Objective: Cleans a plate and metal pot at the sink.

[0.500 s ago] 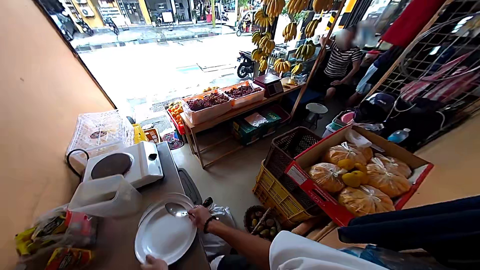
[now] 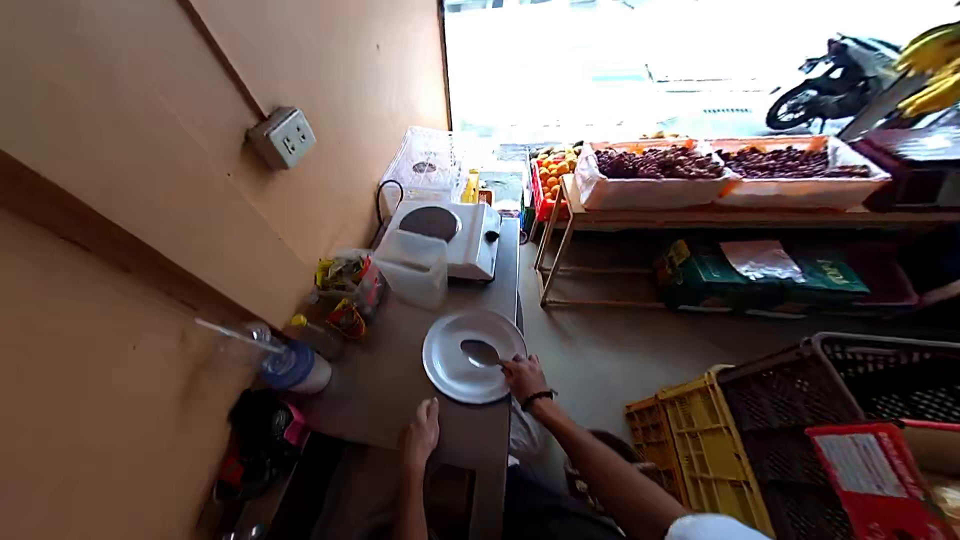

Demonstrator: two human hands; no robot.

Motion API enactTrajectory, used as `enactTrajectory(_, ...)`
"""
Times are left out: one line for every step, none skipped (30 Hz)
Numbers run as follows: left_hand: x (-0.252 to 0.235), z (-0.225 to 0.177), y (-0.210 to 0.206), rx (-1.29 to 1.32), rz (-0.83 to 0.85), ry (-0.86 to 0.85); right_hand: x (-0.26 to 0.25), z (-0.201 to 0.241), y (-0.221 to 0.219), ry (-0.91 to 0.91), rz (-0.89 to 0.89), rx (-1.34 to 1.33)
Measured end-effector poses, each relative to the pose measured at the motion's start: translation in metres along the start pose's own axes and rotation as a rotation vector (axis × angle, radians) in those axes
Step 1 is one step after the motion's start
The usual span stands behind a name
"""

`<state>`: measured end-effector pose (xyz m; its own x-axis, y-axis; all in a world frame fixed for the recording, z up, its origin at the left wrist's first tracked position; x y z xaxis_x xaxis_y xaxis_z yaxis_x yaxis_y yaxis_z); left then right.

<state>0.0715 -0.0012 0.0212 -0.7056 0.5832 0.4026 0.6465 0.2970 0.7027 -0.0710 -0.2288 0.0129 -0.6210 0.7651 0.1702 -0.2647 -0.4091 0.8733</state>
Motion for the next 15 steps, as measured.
enactTrajectory(0.035, 0.022, 0.005, 0.022, 0.038, 0.053, 0.013, -0.005, -0.012, -0.034, 0.069, 0.031)
enactTrajectory(0.057, 0.036, 0.021, 0.037, -0.004, 0.084, 0.011, -0.003, -0.015, -0.039, 0.075, 0.057)
enactTrajectory(0.070, 0.050, 0.038, 0.038, -0.093, 0.112, -0.002, 0.005, -0.009, -0.038, 0.044, 0.079)
enactTrajectory(0.096, 0.076, 0.045, 0.034, -0.165, 0.170, 0.004, 0.008, -0.009, -0.044, 0.023, 0.106)
enactTrajectory(0.123, 0.102, 0.050, 0.031, -0.231, 0.238, 0.016, 0.012, -0.011, -0.028, -0.010, 0.127)
enactTrajectory(0.137, 0.127, 0.056, 0.017, -0.317, 0.303, 0.019, 0.024, -0.007, 0.027, -0.064, 0.141)
enactTrajectory(0.151, 0.152, 0.058, -0.004, -0.390, 0.383, 0.026, 0.038, -0.006, 0.106, -0.098, 0.162)
enactTrajectory(0.165, 0.177, 0.057, -0.019, -0.435, 0.461, 0.037, 0.050, -0.013, 0.194, -0.079, 0.200)
enactTrajectory(0.180, 0.201, 0.055, -0.028, -0.454, 0.525, 0.049, 0.061, -0.025, 0.287, -0.035, 0.227)
enactTrajectory(0.196, 0.220, 0.051, -0.037, -0.420, 0.590, 0.061, 0.069, -0.040, 0.372, 0.022, 0.233)
enactTrajectory(0.211, 0.235, 0.049, -0.062, -0.349, 0.662, 0.070, 0.073, -0.055, 0.440, 0.059, 0.227)
enactTrajectory(0.225, 0.247, 0.046, -0.093, -0.272, 0.741, 0.074, 0.075, -0.066, 0.482, 0.059, 0.215)
enactTrajectory(0.233, 0.258, 0.043, -0.107, -0.219, 0.798, 0.075, 0.076, -0.071, 0.508, 0.007, 0.194)
enactTrajectory(0.235, 0.271, 0.037, -0.101, -0.210, 0.820, 0.072, 0.078, -0.071, 0.535, -0.058, 0.177)
enactTrajectory(0.237, 0.286, 0.025, -0.079, -0.233, 0.813, 0.072, 0.078, -0.069, 0.558, -0.091, 0.172)
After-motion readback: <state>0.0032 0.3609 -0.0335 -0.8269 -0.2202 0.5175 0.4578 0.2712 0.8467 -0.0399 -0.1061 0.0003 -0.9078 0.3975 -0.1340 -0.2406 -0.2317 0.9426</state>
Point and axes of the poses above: each hand's wrist, its own x-axis away from the middle knuckle, its own y-axis out of the back of the hand, z = x × y, the point moved 8 cm from there along -x, towards the middle knuckle, and after that the axes turned 6 degrees about -z, right-handed, at the moved point
